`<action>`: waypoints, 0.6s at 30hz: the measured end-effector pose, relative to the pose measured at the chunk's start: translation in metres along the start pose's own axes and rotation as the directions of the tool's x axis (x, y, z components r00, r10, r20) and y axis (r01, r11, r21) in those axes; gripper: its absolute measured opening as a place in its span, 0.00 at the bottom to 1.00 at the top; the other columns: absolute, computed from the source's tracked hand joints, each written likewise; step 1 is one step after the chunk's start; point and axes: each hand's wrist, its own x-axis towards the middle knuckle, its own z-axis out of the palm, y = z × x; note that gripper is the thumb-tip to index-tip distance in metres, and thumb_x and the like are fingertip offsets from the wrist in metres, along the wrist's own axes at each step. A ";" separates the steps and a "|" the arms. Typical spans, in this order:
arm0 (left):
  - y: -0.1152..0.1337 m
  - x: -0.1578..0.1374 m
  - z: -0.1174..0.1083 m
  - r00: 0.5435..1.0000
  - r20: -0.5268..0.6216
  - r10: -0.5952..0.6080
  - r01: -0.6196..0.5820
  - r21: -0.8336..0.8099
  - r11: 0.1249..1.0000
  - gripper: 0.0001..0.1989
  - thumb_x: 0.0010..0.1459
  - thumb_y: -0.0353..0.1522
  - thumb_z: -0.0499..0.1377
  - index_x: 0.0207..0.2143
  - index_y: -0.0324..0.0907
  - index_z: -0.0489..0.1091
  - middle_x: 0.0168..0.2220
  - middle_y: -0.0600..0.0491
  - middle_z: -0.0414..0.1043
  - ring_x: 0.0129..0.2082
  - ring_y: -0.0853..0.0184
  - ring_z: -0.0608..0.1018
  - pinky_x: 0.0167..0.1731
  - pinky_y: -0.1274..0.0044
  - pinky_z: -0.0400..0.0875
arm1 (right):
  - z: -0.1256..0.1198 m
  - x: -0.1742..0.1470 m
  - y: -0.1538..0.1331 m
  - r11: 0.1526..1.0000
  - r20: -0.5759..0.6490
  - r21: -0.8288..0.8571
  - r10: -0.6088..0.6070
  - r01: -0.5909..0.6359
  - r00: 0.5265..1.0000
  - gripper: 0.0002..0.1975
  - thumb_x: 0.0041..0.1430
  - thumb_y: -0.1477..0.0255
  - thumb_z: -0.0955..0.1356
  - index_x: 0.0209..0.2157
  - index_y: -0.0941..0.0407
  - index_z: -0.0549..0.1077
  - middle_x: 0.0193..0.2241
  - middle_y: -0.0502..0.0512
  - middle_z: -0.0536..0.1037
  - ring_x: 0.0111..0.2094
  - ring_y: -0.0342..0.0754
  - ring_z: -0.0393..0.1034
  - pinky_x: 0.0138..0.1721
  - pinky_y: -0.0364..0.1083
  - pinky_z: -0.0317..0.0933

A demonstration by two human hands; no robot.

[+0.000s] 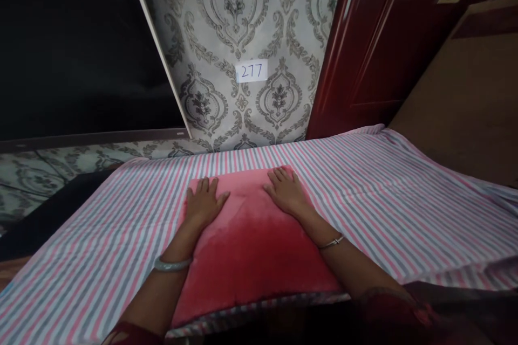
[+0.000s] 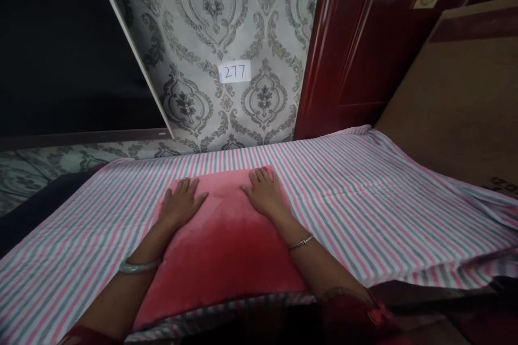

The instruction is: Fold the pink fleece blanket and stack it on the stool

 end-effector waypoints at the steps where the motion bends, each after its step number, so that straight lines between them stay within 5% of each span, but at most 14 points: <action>1: -0.001 0.000 0.000 1.000 0.015 -0.012 0.012 -0.004 1.000 0.35 0.67 0.48 0.41 0.69 0.37 0.51 0.70 0.39 0.50 0.69 0.51 0.53 0.62 0.50 0.49 | 0.001 0.000 0.001 1.000 0.000 0.006 -0.001 0.001 1.000 0.27 0.71 0.57 0.55 0.63 0.57 0.63 0.66 0.63 0.62 0.68 0.58 0.49 0.65 0.63 0.41; 9: -0.002 0.002 0.001 0.996 0.010 -0.084 0.085 -0.086 0.993 0.33 0.68 0.45 0.40 0.68 0.36 0.53 0.70 0.40 0.50 0.70 0.52 0.52 0.63 0.53 0.50 | 0.003 0.004 0.004 0.997 0.044 0.046 0.058 -0.060 0.997 0.27 0.70 0.59 0.54 0.64 0.57 0.62 0.67 0.60 0.59 0.69 0.58 0.45 0.65 0.61 0.43; 14: -0.017 0.008 0.000 0.974 0.031 -0.225 0.226 -0.189 0.956 0.33 0.66 0.47 0.41 0.67 0.39 0.56 0.70 0.37 0.48 0.65 0.43 0.60 0.55 0.53 0.63 | 0.002 0.011 0.011 0.974 0.118 0.109 0.186 -0.199 0.975 0.30 0.69 0.58 0.54 0.66 0.57 0.58 0.70 0.60 0.50 0.70 0.61 0.38 0.63 0.64 0.46; 18: -0.036 0.020 0.004 0.962 0.033 -0.270 0.266 -0.330 0.906 0.32 0.64 0.45 0.44 0.65 0.37 0.59 0.66 0.33 0.57 0.62 0.42 0.66 0.54 0.53 0.63 | 0.000 0.018 0.018 0.932 0.121 0.205 0.279 -0.299 0.953 0.29 0.68 0.60 0.56 0.65 0.58 0.60 0.70 0.64 0.48 0.66 0.67 0.51 0.58 0.63 0.55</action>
